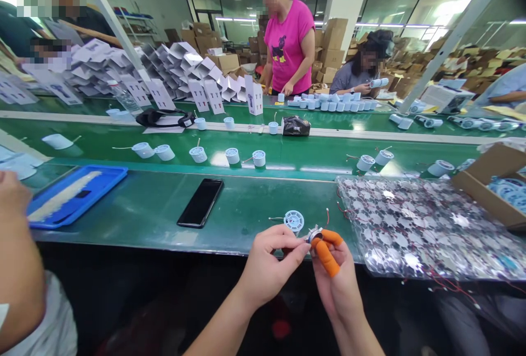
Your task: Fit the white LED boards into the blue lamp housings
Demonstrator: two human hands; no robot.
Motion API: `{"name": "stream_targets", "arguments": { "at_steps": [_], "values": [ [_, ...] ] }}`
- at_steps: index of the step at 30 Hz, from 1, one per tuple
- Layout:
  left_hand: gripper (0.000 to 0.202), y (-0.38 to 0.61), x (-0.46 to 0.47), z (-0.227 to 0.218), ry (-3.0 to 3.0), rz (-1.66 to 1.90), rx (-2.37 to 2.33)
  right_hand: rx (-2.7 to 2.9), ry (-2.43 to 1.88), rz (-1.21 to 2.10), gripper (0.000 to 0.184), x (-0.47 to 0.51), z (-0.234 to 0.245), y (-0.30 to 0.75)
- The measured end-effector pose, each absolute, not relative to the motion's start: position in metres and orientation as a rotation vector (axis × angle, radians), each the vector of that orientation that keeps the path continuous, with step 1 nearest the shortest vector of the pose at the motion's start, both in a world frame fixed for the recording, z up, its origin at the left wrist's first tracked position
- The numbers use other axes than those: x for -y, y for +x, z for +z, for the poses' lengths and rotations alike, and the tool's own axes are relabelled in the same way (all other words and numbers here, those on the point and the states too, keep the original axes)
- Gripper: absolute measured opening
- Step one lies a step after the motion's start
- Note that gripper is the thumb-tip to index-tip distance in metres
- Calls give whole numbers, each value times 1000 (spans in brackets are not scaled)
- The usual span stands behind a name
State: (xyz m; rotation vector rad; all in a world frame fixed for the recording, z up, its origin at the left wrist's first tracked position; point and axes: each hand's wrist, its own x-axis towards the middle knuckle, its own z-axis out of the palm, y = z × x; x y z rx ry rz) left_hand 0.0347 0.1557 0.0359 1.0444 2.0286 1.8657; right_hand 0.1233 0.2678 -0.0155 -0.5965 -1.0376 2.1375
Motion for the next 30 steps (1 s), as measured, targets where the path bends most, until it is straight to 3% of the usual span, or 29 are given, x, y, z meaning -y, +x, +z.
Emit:
{"name": "stream_targets", "arguments": {
  "at_steps": [9, 18, 30],
  "values": [
    [15, 32, -156, 28, 1000, 1856, -1961, 1028, -591, 2108, 38, -269, -20, 124],
    [22, 41, -163, 34, 965, 1750, -2259, 1258, -684, 1837, 35, -269, -28, 126],
    [12, 43, -164, 26, 1054, 1667, -2414, 1062, -735, 2027, 43, -267, -30, 122]
  ]
}}
